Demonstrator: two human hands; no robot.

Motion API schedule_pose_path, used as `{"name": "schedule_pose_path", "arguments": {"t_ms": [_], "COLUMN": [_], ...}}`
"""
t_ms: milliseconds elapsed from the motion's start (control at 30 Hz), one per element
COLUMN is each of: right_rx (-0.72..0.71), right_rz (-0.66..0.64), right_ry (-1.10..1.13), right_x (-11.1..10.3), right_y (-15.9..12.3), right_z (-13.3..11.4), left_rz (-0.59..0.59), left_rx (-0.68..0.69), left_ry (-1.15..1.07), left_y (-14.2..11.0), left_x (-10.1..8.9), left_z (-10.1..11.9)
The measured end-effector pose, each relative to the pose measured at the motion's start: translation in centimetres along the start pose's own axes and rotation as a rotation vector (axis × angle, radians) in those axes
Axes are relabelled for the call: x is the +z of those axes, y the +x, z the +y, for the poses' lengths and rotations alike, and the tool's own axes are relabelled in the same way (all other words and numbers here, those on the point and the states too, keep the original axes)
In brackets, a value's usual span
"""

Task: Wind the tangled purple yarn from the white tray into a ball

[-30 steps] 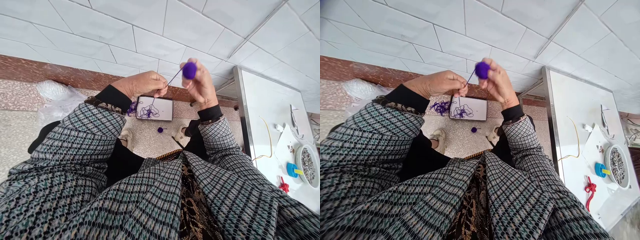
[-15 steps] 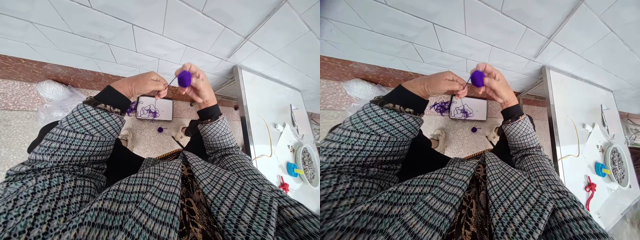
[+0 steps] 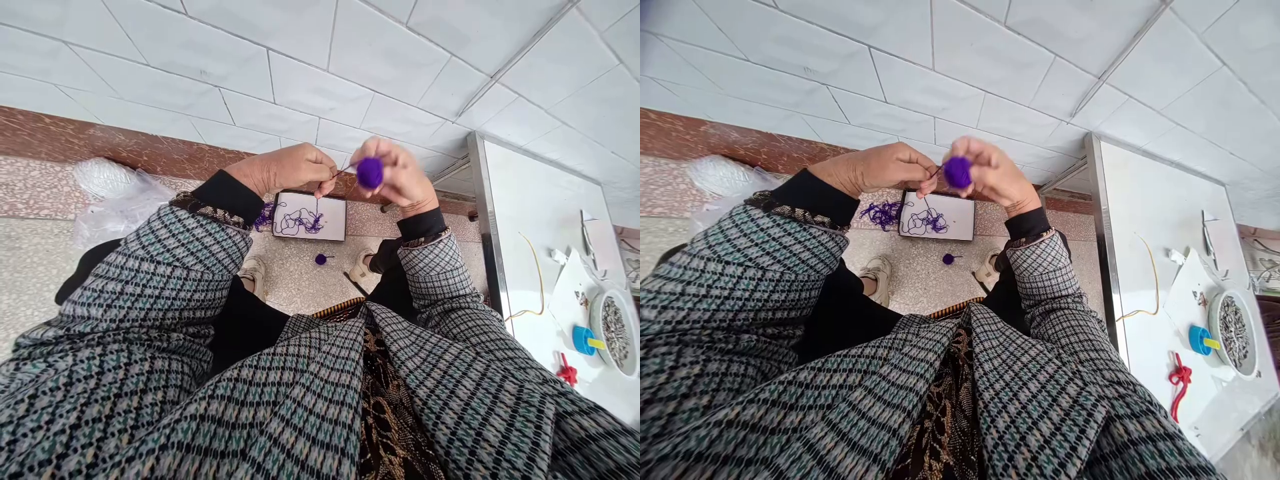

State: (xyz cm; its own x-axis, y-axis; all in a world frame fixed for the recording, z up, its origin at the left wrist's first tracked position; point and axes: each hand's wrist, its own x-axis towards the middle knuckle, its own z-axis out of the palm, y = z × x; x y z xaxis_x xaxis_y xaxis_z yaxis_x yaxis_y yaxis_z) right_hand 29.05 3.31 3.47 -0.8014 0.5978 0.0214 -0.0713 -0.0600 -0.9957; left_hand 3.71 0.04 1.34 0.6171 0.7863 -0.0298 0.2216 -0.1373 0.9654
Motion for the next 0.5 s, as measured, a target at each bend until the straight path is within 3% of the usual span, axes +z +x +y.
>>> {"name": "schedule_pose_path", "arguments": {"t_ms": [100, 200, 233, 300, 400, 433, 500], "right_rx": [-0.148, -0.01, 0.072, 0.223, 0.266, 0.221, 0.083], "right_rz": [0.369, 0.484, 0.444, 0.237, -0.13, -0.161, -0.042], "right_ry": [0.038, -0.214, -0.326, -0.453, -0.292, -0.196, -0.04], "right_x": [0.4, 0.4, 0.4, 0.2, 0.1, 0.1, 0.2], "right_y": [1.0, 2.0, 2.1, 1.8, 0.8, 0.6, 0.5], "right_z": [0.8, 2.1, 2.4, 2.5, 1.7, 1.3, 0.8], "left_rz": [-0.089, -0.152, -0.149, -0.11, 0.0, 0.04, 0.085], "left_rx": [-0.001, 0.002, -0.002, -0.018, -0.04, -0.044, -0.043], "left_ry": [0.002, 0.037, 0.039, 0.021, -0.018, -0.031, -0.04], "left_y": [0.4, 0.5, 0.4, 0.1, -0.3, -0.3, -0.3], "left_x": [0.7, 1.0, 1.0, 0.6, -0.1, -0.2, -0.3], "left_z": [0.3, 1.1, 1.2, 1.3, 0.8, 0.5, 0.3]}}
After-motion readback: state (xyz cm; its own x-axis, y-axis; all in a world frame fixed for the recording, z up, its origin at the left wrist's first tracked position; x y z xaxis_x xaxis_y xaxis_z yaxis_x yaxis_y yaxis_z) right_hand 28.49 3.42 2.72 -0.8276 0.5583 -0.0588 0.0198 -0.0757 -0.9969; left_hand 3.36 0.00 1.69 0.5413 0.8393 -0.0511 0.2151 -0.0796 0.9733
